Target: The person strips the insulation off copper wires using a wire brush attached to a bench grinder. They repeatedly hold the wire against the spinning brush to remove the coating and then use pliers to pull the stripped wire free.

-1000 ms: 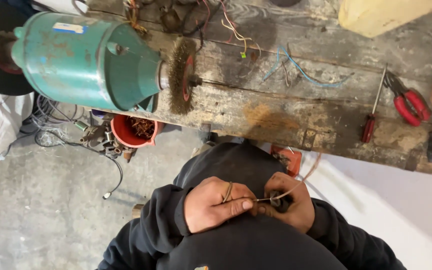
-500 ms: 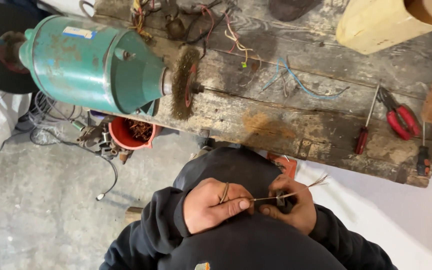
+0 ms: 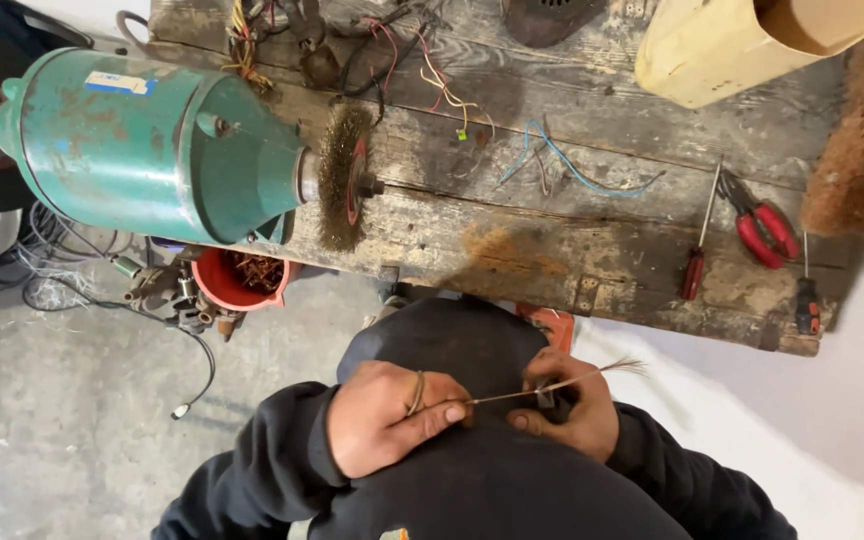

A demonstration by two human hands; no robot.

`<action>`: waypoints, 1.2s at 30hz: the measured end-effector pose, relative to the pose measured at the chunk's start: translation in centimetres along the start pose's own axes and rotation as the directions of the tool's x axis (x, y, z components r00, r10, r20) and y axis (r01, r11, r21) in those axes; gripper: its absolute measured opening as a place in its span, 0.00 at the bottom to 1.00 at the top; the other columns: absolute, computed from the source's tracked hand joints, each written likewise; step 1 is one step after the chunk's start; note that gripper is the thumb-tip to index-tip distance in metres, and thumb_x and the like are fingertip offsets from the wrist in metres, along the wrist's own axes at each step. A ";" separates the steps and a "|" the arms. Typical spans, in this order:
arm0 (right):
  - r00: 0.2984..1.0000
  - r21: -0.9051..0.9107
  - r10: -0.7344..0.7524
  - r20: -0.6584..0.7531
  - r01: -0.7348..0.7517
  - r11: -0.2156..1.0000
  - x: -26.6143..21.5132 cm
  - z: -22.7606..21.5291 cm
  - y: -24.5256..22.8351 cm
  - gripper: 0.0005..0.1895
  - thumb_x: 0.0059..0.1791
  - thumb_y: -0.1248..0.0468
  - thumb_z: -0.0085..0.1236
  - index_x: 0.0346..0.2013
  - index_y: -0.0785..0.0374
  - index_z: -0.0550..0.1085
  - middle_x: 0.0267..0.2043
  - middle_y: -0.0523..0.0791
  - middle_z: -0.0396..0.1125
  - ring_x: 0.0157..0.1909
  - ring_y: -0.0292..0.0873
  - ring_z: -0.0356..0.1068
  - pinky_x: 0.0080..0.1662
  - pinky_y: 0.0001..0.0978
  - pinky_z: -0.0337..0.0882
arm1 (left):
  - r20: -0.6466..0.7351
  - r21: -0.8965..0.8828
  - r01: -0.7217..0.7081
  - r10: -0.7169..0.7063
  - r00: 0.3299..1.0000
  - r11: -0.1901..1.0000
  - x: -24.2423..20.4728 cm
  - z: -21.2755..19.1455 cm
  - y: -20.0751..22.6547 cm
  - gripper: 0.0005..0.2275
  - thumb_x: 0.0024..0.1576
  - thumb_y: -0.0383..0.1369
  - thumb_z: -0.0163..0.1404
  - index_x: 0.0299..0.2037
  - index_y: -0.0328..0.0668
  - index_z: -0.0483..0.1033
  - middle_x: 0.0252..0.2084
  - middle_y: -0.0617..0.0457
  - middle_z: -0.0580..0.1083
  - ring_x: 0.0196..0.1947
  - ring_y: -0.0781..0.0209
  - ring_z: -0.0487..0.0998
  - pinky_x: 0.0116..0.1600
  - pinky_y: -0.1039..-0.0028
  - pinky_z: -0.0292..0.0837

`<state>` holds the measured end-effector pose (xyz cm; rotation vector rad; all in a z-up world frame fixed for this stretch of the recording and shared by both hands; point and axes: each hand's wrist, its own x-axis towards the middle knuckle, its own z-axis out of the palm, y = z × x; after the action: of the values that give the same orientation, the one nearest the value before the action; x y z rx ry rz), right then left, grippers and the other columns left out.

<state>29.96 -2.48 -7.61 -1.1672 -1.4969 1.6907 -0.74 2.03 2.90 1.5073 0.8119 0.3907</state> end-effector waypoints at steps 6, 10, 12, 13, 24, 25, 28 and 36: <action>0.999 -0.067 -0.002 0.053 0.006 0.998 0.3 0.2 -0.2 0.19 0.38 0.66 0.78 0.36 0.61 0.74 0.33 0.41 0.66 0.33 0.37 0.64 0.36 0.32 0.63 | -0.014 0.031 0.044 -0.043 0.999 0.999 -1.2 -0.6 0.2 0.08 0.63 0.37 0.48 0.43 0.45 0.80 0.30 0.50 0.78 0.33 0.49 0.81 0.36 0.65 0.73; 0.998 -0.063 0.003 0.066 0.002 0.998 0.5 0.3 -0.2 0.19 0.38 0.66 0.78 0.36 0.61 0.74 0.33 0.41 0.65 0.32 0.36 0.63 0.35 0.31 0.63 | -0.015 0.073 0.072 -0.072 0.997 0.995 -1.7 -0.5 0.0 0.09 0.63 0.37 0.49 0.41 0.46 0.80 0.29 0.50 0.78 0.32 0.48 0.80 0.35 0.65 0.73; 0.997 -0.043 -0.001 0.074 0.004 0.999 0.3 0.4 -0.1 0.19 0.38 0.67 0.77 0.36 0.61 0.73 0.33 0.41 0.65 0.33 0.36 0.63 0.35 0.31 0.63 | -0.023 0.096 0.085 -0.083 0.996 0.992 -1.8 -0.5 0.0 0.08 0.62 0.38 0.50 0.42 0.46 0.80 0.30 0.50 0.79 0.32 0.47 0.81 0.35 0.65 0.74; 0.997 -0.044 -0.002 0.072 0.005 0.999 0.4 0.4 -0.3 0.19 0.38 0.67 0.77 0.36 0.61 0.73 0.33 0.41 0.65 0.33 0.36 0.63 0.35 0.31 0.63 | -0.022 0.097 0.083 -0.081 0.996 0.992 -1.9 -0.5 -0.1 0.08 0.62 0.38 0.50 0.42 0.46 0.80 0.30 0.50 0.79 0.32 0.47 0.81 0.35 0.65 0.74; 0.997 -0.090 -0.034 0.062 0.040 0.995 -0.2 0.0 -0.6 0.19 0.38 0.66 0.78 0.36 0.60 0.74 0.34 0.41 0.66 0.33 0.37 0.65 0.35 0.32 0.64 | 0.017 0.085 0.189 -0.191 0.981 0.978 -2.0 -0.3 -0.2 0.08 0.62 0.39 0.50 0.42 0.49 0.81 0.29 0.53 0.80 0.31 0.50 0.82 0.34 0.65 0.74; 0.997 -0.091 -0.036 0.061 0.041 0.995 -0.1 0.0 -0.8 0.19 0.38 0.66 0.78 0.36 0.60 0.74 0.34 0.41 0.66 0.33 0.37 0.65 0.35 0.32 0.64 | 0.017 0.086 0.187 -0.189 0.982 0.979 -2.1 -0.4 -0.2 0.08 0.62 0.39 0.50 0.42 0.49 0.81 0.29 0.53 0.80 0.31 0.50 0.82 0.34 0.65 0.74; 0.997 -0.097 -0.006 0.078 0.014 0.995 -0.2 0.0 -1.1 0.19 0.38 0.65 0.78 0.36 0.60 0.74 0.34 0.41 0.66 0.33 0.37 0.65 0.35 0.32 0.65 | 0.009 0.079 0.145 -0.146 0.989 0.986 -2.4 -0.4 -0.3 0.08 0.61 0.38 0.50 0.43 0.48 0.81 0.29 0.53 0.79 0.30 0.51 0.81 0.33 0.66 0.74; 0.997 -0.110 -0.027 0.075 0.035 0.993 -0.2 -0.2 -1.0 0.20 0.38 0.65 0.79 0.36 0.60 0.74 0.34 0.41 0.66 0.33 0.37 0.65 0.35 0.31 0.65 | 0.035 0.031 0.158 -0.159 0.987 0.987 -2.7 -0.4 -0.6 0.08 0.62 0.38 0.50 0.42 0.47 0.81 0.28 0.54 0.79 0.28 0.54 0.82 0.33 0.68 0.74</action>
<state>30.08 -2.33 -6.59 -1.1430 -1.6650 1.6642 -3.08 0.42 3.00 1.4599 0.9037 0.2330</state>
